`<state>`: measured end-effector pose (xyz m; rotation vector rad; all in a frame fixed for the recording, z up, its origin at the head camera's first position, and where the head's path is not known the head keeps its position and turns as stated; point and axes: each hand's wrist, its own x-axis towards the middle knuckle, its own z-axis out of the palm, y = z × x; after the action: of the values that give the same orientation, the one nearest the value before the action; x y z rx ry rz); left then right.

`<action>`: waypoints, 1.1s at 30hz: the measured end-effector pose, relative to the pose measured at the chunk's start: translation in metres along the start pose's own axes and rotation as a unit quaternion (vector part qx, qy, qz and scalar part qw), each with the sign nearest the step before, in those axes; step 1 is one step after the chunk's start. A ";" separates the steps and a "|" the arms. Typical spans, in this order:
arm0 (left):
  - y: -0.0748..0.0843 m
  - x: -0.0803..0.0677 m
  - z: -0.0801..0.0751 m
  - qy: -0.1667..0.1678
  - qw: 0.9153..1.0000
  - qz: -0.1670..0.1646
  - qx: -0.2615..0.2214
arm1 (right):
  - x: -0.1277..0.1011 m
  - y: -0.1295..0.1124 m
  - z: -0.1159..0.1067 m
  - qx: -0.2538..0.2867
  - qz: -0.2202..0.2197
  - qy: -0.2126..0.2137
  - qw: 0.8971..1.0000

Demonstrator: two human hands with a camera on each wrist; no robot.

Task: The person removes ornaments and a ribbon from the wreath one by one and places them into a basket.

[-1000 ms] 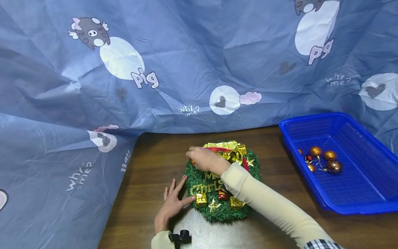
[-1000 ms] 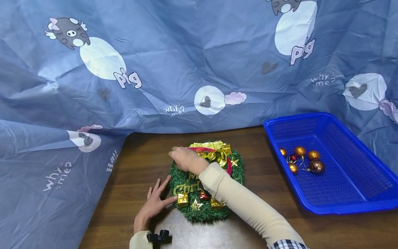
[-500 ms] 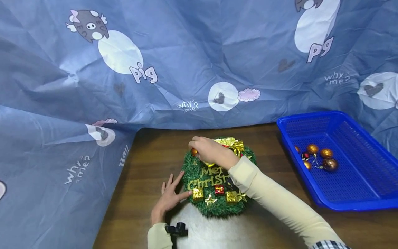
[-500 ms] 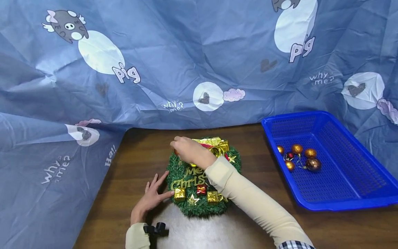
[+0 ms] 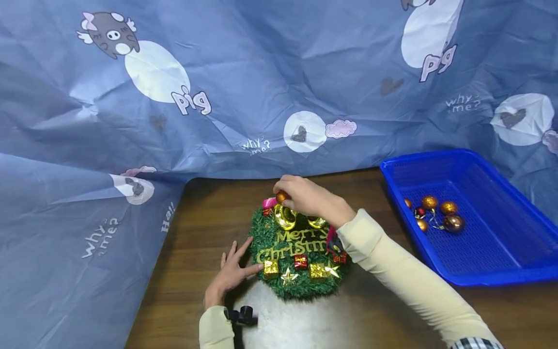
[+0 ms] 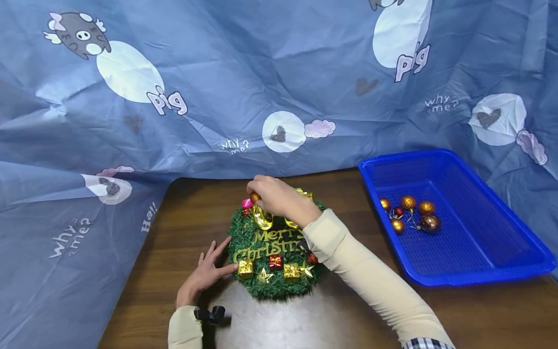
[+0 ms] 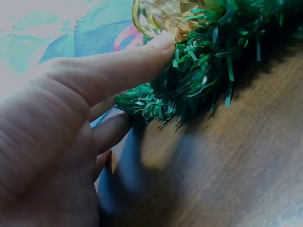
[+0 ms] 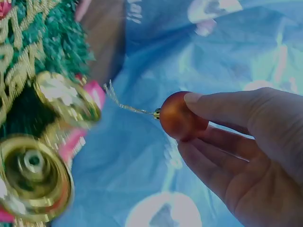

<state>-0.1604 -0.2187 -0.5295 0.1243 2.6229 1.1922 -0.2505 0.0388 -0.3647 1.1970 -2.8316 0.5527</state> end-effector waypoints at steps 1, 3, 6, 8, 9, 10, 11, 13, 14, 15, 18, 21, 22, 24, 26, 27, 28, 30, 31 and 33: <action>0.000 0.000 -0.001 -0.004 1.000 -0.003 0.000 | -0.004 0.003 -0.006 0.006 0.008 0.002 1.000; 0.001 0.000 -0.002 -0.013 1.000 -0.011 0.005 | -0.014 0.009 -0.017 0.019 0.023 0.007 1.000; 0.002 0.003 -0.004 -0.020 1.000 -0.015 0.011 | -0.028 0.020 -0.034 0.033 0.038 0.024 0.998; 0.003 0.005 -0.005 -0.027 0.999 -0.021 0.015 | -0.039 0.028 -0.043 0.037 0.042 0.039 0.998; 0.004 0.006 -0.005 -0.030 0.999 -0.023 0.017 | -0.045 0.033 -0.047 0.038 0.043 0.047 0.997; 0.004 0.006 -0.006 -0.032 0.999 -0.023 0.018 | -0.051 0.038 -0.051 0.036 0.040 0.059 0.997; 0.005 0.006 -0.006 -0.035 0.999 -0.025 0.019 | -0.058 0.043 -0.054 0.035 0.041 0.068 0.996; 0.006 0.007 -0.006 -0.040 0.999 -0.030 0.020 | -0.073 0.054 -0.060 0.033 0.049 0.088 0.994; 0.006 0.007 -0.007 -0.041 0.998 -0.032 0.022 | -0.081 0.061 -0.062 0.031 0.057 0.097 0.993; 0.007 0.007 -0.007 -0.043 0.998 -0.033 0.025 | -0.091 0.068 -0.064 0.025 0.064 0.108 0.992; 0.009 0.008 -0.007 -0.051 0.998 -0.034 0.031 | -0.125 0.091 -0.072 0.009 0.103 0.126 0.987; 0.012 0.009 -0.008 -0.057 0.997 -0.032 0.037 | -0.160 0.114 -0.079 -0.010 0.143 0.133 0.981; 0.013 0.009 -0.008 -0.058 0.997 -0.032 0.039 | -0.170 0.122 -0.081 -0.015 0.157 0.132 0.979; 0.014 0.008 -0.010 -0.060 0.997 -0.036 0.041 | -0.189 0.137 -0.084 -0.018 0.183 0.132 0.974; 0.015 0.007 -0.012 -0.064 0.996 -0.042 0.040 | -0.206 0.152 -0.084 -0.023 0.205 0.129 0.970; 0.015 0.007 -0.012 -0.066 0.996 -0.043 0.040 | -0.212 0.158 -0.084 -0.023 0.220 0.125 0.967; 0.015 0.007 -0.013 -0.069 0.996 -0.045 0.040 | -0.219 0.164 -0.083 -0.024 0.229 0.122 0.966; 0.015 0.007 -0.012 -0.076 0.995 -0.045 0.040 | -0.231 0.177 -0.079 -0.026 0.241 0.112 0.964; 0.015 0.007 -0.011 -0.078 0.995 -0.046 0.039 | -0.237 0.182 -0.076 -0.025 0.247 0.107 0.963; 0.015 0.008 -0.008 -0.083 0.995 -0.043 0.039 | -0.249 0.191 -0.069 -0.023 0.256 0.098 0.961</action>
<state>-0.1706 -0.2132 -0.5150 0.1181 2.5030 1.0057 -0.2166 0.3566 -0.3974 0.3589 -2.9437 0.5731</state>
